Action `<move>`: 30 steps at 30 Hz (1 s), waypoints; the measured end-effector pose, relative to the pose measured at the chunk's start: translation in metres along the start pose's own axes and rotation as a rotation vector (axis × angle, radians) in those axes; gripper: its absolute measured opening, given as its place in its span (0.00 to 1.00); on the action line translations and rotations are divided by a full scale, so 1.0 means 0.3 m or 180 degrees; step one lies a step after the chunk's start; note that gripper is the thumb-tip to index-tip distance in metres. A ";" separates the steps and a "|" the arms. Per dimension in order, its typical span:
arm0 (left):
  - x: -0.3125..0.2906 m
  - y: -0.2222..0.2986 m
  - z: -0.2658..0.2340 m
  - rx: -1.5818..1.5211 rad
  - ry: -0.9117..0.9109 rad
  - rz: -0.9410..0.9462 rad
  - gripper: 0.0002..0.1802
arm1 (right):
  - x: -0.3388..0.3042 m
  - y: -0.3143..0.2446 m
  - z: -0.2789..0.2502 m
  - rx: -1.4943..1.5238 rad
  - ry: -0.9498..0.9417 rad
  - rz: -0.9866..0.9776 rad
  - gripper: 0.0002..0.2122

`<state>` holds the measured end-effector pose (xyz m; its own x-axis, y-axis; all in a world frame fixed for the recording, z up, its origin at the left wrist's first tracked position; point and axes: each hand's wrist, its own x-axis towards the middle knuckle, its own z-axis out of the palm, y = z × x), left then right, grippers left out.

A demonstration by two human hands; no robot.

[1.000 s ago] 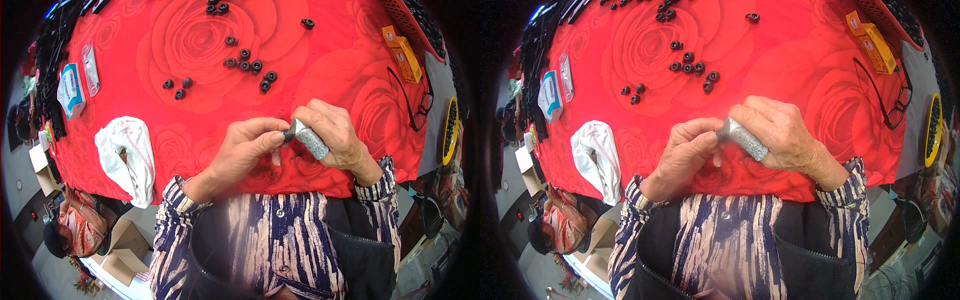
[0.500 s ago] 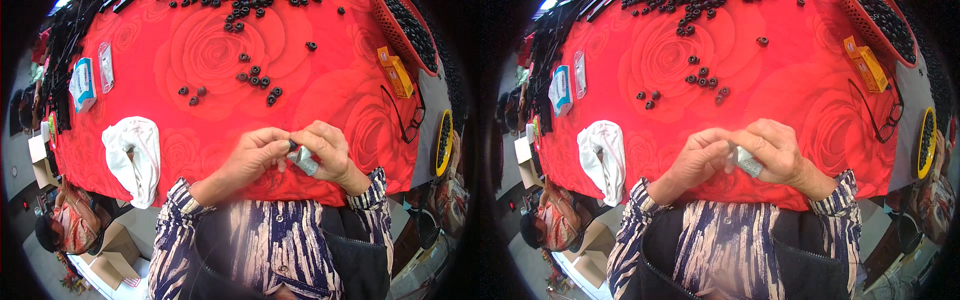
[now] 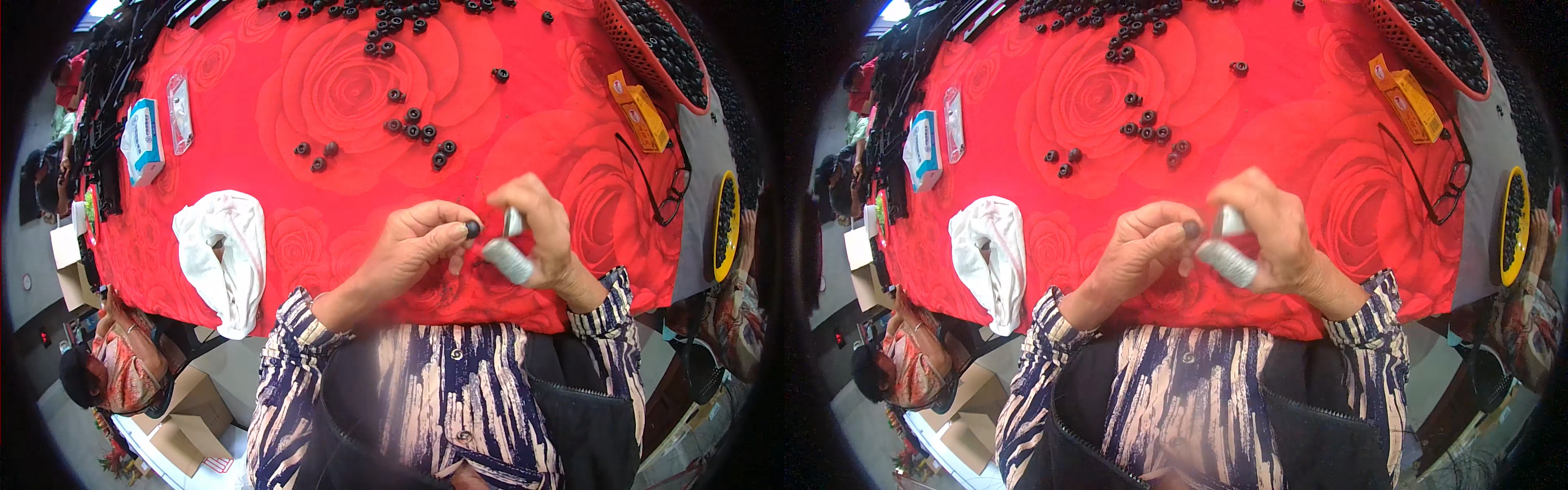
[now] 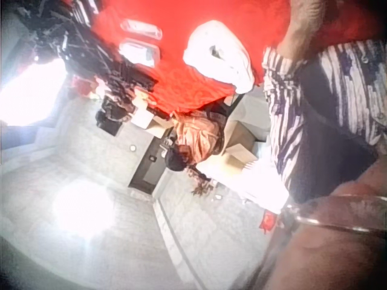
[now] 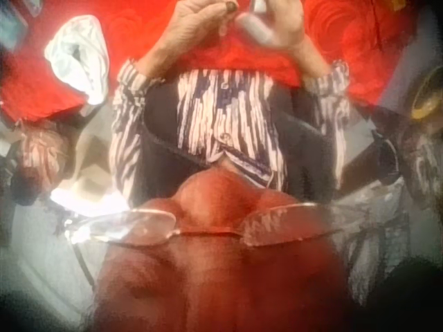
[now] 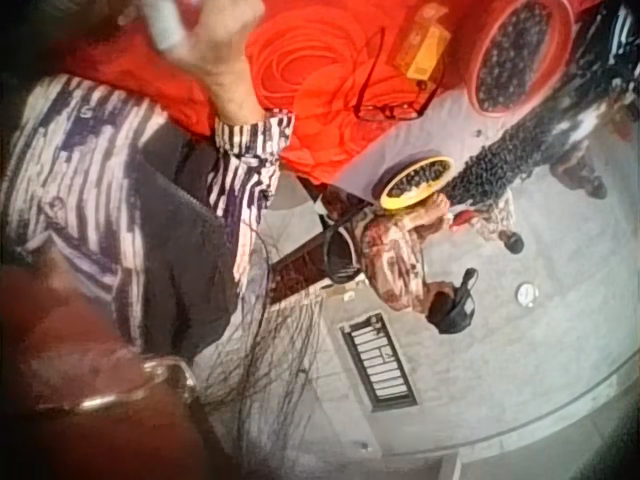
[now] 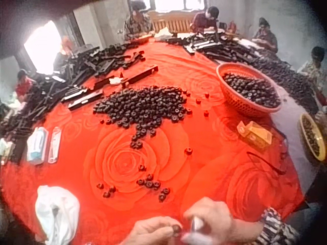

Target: The person assembles small black plastic components by hand at a table, creating finished parts.

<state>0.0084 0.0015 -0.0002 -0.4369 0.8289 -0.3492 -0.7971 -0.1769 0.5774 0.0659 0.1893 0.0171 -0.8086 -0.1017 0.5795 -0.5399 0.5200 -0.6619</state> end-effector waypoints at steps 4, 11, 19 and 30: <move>-0.002 0.000 -0.017 0.0274 -0.0067 0.0276 0.11 | -0.006 0.013 -0.023 0.0456 -0.0304 0.1001 0.16; 0.003 0.002 -0.006 0.0367 0.0014 0.0284 0.11 | -0.016 0.023 -0.010 0.0268 -0.0634 0.0961 0.13; 0.001 -0.002 -0.015 0.0321 0.0095 0.0240 0.11 | -0.021 0.028 -0.004 0.0251 -0.0654 0.0952 0.13; 0.002 -0.004 -0.018 0.0415 0.0092 0.0201 0.11 | -0.021 0.030 -0.003 0.0192 -0.0647 0.0937 0.13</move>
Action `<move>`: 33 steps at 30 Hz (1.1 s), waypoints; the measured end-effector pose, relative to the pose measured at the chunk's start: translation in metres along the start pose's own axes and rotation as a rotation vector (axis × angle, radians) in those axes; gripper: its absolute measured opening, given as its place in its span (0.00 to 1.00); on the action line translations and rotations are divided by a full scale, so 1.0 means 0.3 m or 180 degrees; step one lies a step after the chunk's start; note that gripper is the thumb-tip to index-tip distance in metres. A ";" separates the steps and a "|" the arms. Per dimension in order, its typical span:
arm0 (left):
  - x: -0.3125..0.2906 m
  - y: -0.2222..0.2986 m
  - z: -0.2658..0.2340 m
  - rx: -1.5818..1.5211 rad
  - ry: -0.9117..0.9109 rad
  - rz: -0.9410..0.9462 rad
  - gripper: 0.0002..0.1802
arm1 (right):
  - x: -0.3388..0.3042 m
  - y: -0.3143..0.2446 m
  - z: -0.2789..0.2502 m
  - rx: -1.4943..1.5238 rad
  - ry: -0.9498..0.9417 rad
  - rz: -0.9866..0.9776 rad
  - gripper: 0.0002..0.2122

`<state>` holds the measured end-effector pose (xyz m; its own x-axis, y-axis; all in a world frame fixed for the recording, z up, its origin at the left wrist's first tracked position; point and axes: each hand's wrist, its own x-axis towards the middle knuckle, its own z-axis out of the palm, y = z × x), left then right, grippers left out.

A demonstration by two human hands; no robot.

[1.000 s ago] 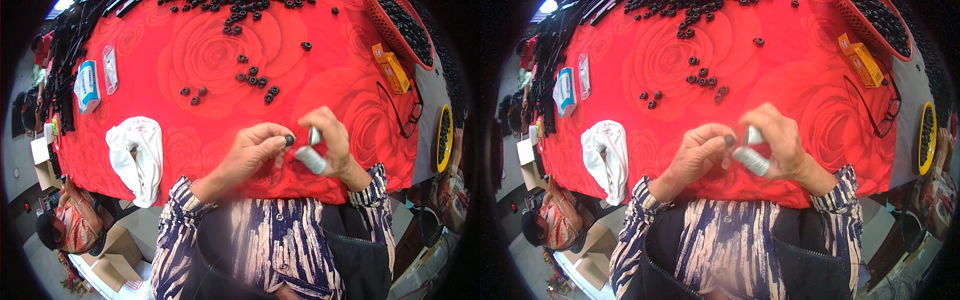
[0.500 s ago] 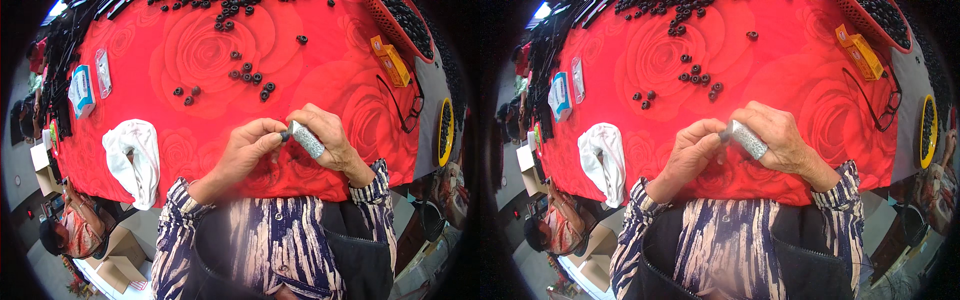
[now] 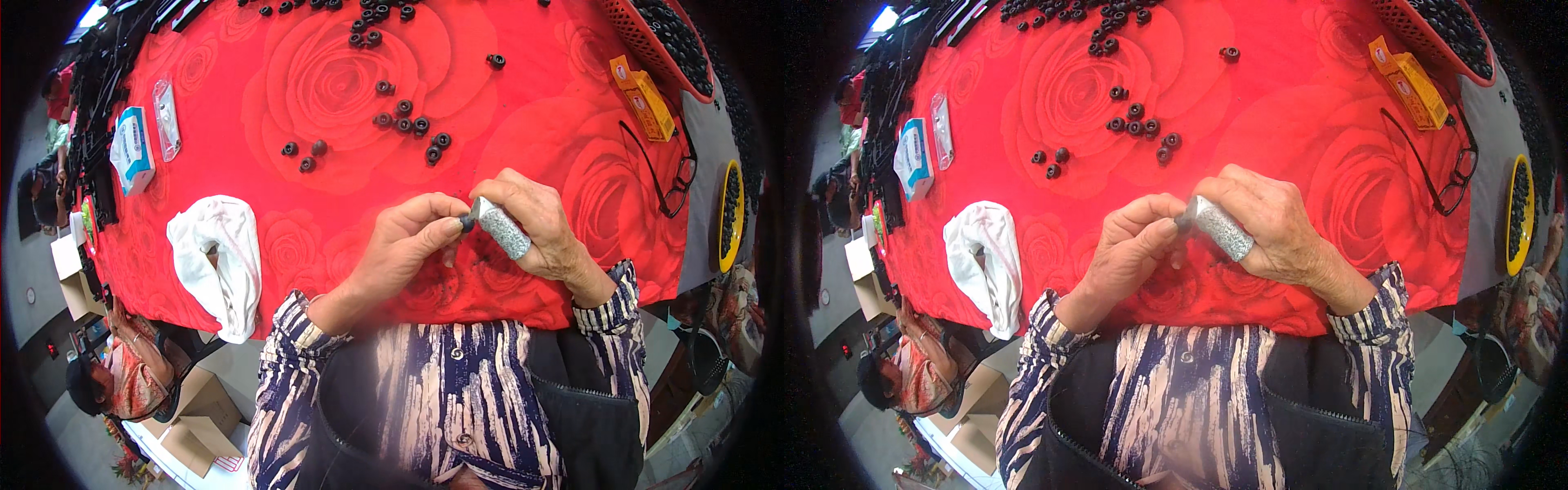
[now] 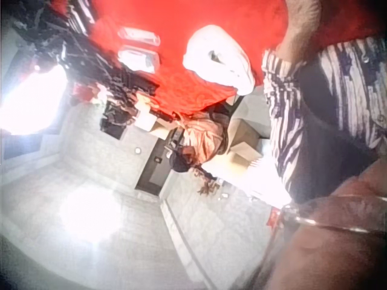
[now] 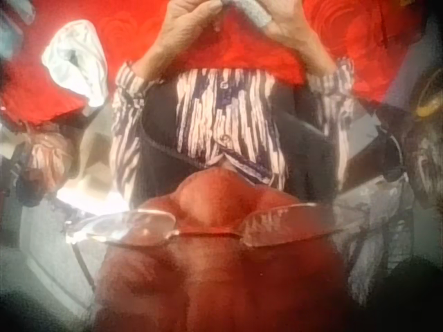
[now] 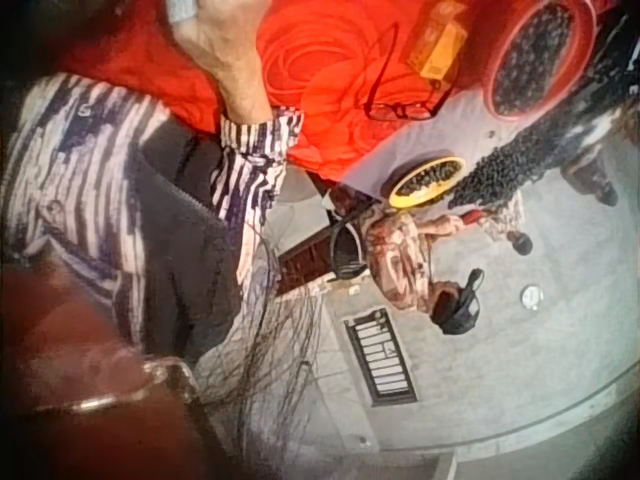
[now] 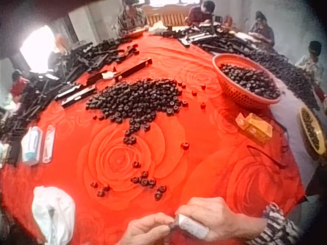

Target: The person assembles small black plastic components by hand at a table, creating finished parts.

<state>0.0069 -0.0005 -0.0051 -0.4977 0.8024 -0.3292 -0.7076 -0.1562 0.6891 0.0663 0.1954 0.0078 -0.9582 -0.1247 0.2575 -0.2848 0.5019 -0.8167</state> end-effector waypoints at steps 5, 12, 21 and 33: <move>0.005 0.000 0.002 -0.0189 0.0109 -0.0072 0.11 | -0.001 0.005 0.003 -0.0030 -0.0120 -0.0078 0.13; -0.005 0.049 0.000 0.0816 0.0574 0.0669 0.07 | -0.002 0.005 0.020 -0.0102 -0.0073 -0.0467 0.13; 0.048 0.162 -0.183 0.3634 0.2978 0.2332 0.07 | -0.004 0.024 0.012 -0.0287 0.0513 -0.0101 0.13; 0.137 0.071 -0.062 0.4953 0.1430 0.2627 0.13 | 0.010 0.009 0.011 -0.0409 0.0442 -0.0215 0.13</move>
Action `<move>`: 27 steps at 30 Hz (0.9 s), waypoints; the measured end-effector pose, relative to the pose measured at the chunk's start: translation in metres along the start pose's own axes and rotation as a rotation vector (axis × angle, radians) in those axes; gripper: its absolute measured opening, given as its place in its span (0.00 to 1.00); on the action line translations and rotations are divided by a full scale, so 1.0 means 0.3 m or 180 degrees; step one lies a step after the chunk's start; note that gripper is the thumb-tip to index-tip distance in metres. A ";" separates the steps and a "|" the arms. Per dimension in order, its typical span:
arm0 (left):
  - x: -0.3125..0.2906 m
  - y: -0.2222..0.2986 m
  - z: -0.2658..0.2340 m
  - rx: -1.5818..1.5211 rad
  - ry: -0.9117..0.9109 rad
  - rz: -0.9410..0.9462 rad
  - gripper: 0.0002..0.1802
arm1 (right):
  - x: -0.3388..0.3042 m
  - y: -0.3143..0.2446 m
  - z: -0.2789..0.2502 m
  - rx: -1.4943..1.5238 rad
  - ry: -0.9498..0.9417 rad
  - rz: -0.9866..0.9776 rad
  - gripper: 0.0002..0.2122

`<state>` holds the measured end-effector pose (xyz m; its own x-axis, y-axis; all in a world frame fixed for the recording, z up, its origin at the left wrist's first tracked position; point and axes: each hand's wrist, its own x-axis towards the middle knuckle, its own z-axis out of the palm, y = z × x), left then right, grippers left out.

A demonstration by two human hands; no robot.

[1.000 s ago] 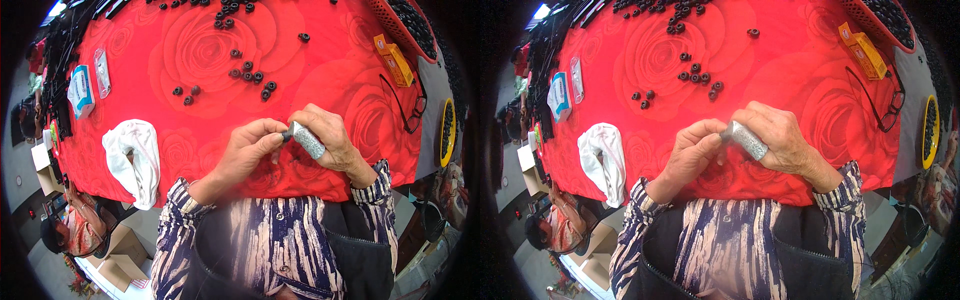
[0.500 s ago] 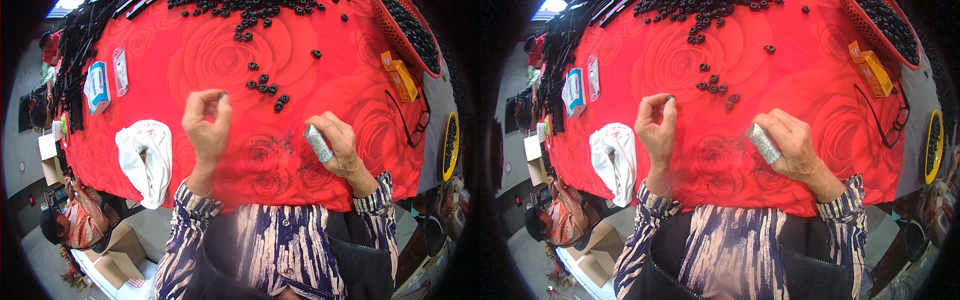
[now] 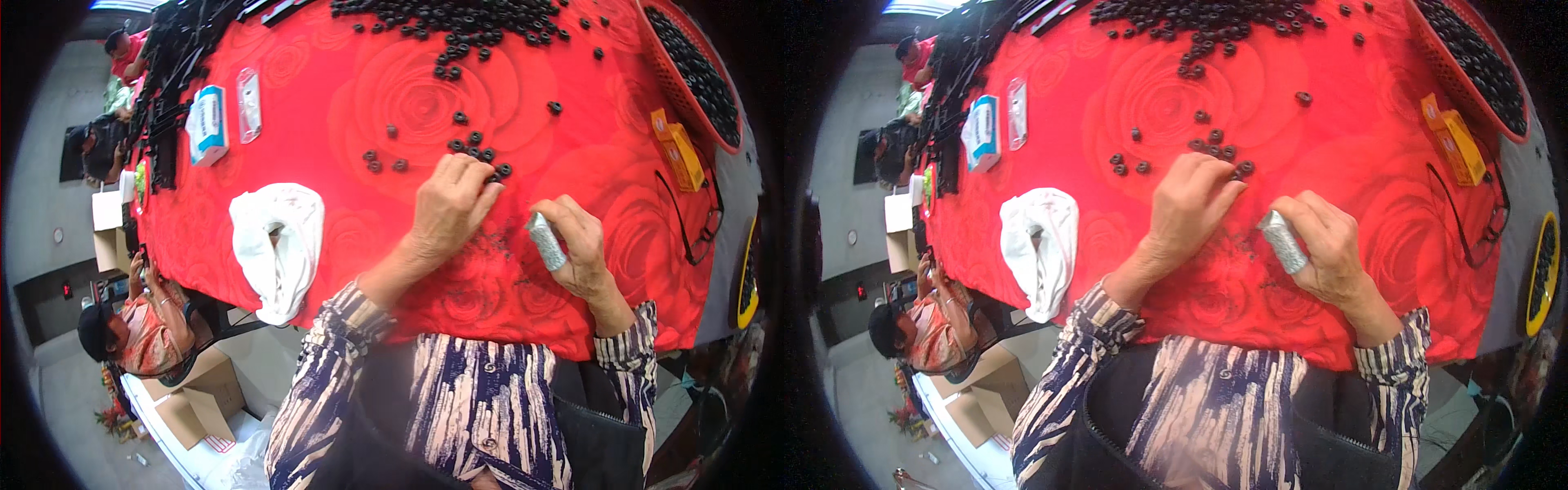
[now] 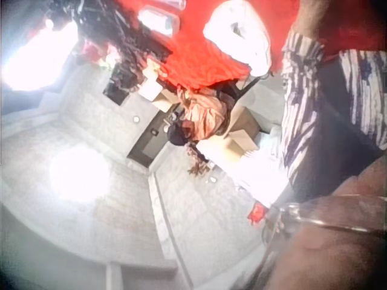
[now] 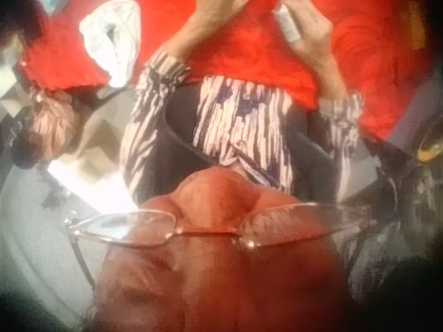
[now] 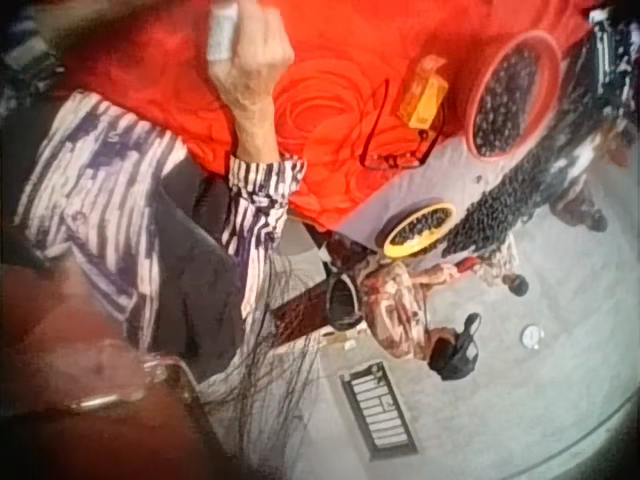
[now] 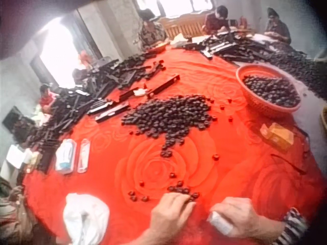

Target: The person assembles small black plastic components by hand at a table, creating finished parts.

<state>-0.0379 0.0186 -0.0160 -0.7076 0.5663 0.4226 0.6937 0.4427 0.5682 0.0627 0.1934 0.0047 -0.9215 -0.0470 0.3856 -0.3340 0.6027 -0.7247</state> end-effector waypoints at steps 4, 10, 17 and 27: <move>-0.007 0.015 0.001 -0.0794 0.0014 -0.0267 0.11 | -0.015 0.008 -0.009 -0.0005 0.0035 0.0082 0.13; -0.061 0.031 -0.073 -0.4427 -0.1161 -0.2628 0.10 | -0.002 -0.016 -0.011 0.0523 0.0076 -0.0170 0.17; -0.091 0.065 -0.036 -0.5515 -0.1810 -0.2892 0.14 | -0.015 0.000 0.022 0.0615 0.0128 -0.0401 0.16; -0.100 0.066 -0.046 -0.5504 -0.1973 -0.3052 0.14 | -0.014 -0.012 0.008 0.0538 0.0025 -0.0514 0.16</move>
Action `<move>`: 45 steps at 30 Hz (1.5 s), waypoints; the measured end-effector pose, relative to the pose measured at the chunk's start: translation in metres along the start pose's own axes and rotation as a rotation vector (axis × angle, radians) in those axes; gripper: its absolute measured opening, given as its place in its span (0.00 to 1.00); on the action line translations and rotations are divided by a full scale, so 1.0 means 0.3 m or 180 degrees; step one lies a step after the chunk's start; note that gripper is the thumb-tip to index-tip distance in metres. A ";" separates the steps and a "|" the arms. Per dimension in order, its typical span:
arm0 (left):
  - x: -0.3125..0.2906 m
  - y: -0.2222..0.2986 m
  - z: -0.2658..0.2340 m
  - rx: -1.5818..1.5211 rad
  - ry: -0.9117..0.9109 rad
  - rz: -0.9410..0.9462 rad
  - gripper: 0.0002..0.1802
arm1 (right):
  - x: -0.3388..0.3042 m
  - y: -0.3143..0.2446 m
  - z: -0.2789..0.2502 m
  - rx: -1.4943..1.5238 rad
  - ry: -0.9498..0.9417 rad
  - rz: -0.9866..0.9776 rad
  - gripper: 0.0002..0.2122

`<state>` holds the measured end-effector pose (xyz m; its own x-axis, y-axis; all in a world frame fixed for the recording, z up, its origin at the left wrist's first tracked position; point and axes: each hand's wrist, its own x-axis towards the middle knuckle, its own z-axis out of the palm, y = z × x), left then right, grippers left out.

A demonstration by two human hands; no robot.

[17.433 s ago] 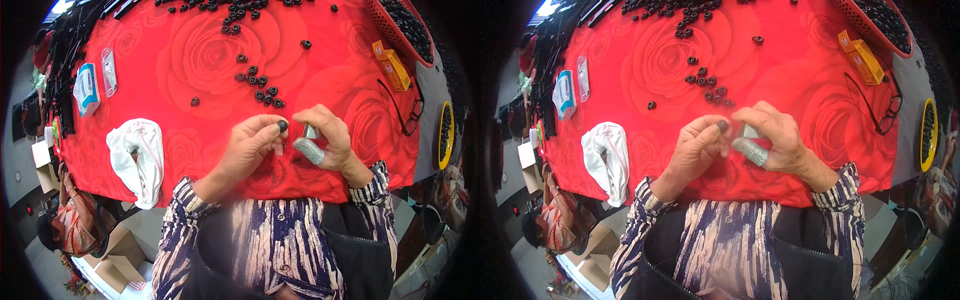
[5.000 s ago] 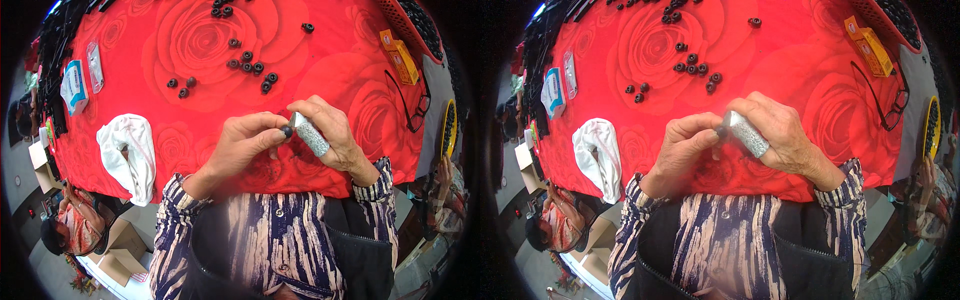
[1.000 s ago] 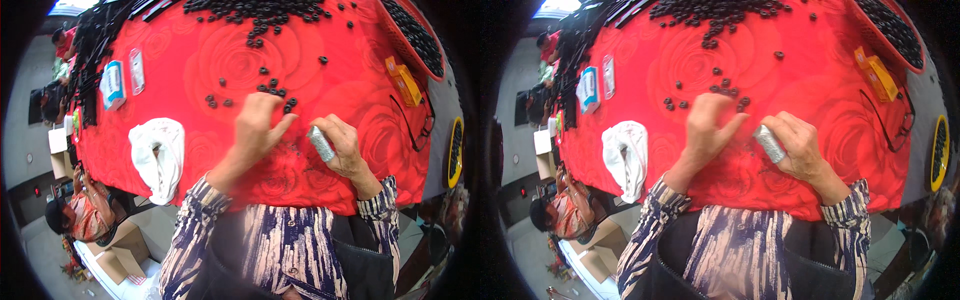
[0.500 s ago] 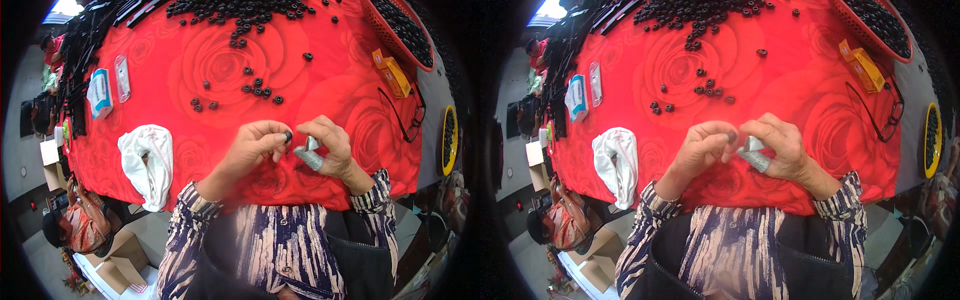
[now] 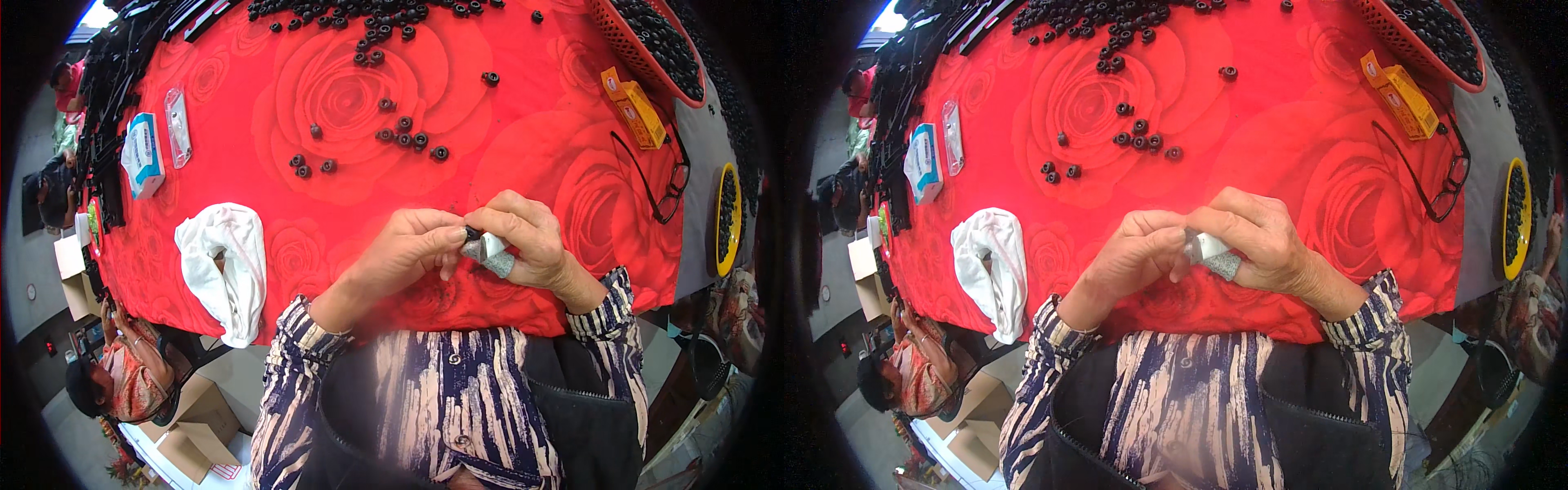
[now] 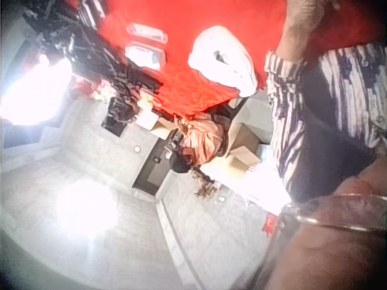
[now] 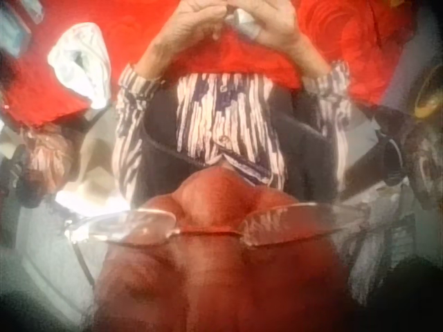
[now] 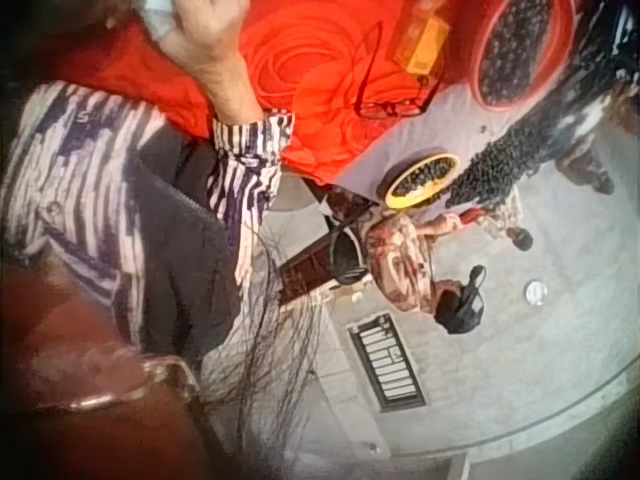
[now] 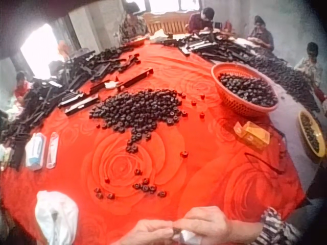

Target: The person assembles small black plastic components by hand at a table, creating finished parts.

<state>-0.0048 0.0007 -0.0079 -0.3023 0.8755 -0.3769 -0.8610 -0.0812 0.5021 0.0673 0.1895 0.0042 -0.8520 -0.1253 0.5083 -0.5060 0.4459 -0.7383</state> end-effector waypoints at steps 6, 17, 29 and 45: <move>-0.004 0.028 0.007 0.0292 -0.0013 -0.0305 0.12 | 0.000 -0.003 0.002 0.0066 -0.0185 -0.0171 0.16; -0.011 0.009 0.026 0.0293 0.0065 0.0000 0.12 | -0.008 0.002 0.010 -0.0161 0.0077 -0.0340 0.18; -0.016 -0.013 0.053 0.0565 0.0294 0.0426 0.12 | -0.010 -0.011 0.007 -0.0562 0.0172 -0.0459 0.17; -0.018 0.014 0.055 0.1246 0.0569 0.0735 0.12 | 0.019 0.002 -0.042 -0.0102 -0.0407 0.0815 0.13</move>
<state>0.0000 0.0034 0.0092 -0.5624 0.7574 -0.3317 -0.5550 -0.0484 0.8305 0.0638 0.2003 0.0122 -0.9625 -0.1149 0.2457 -0.2696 0.5049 -0.8200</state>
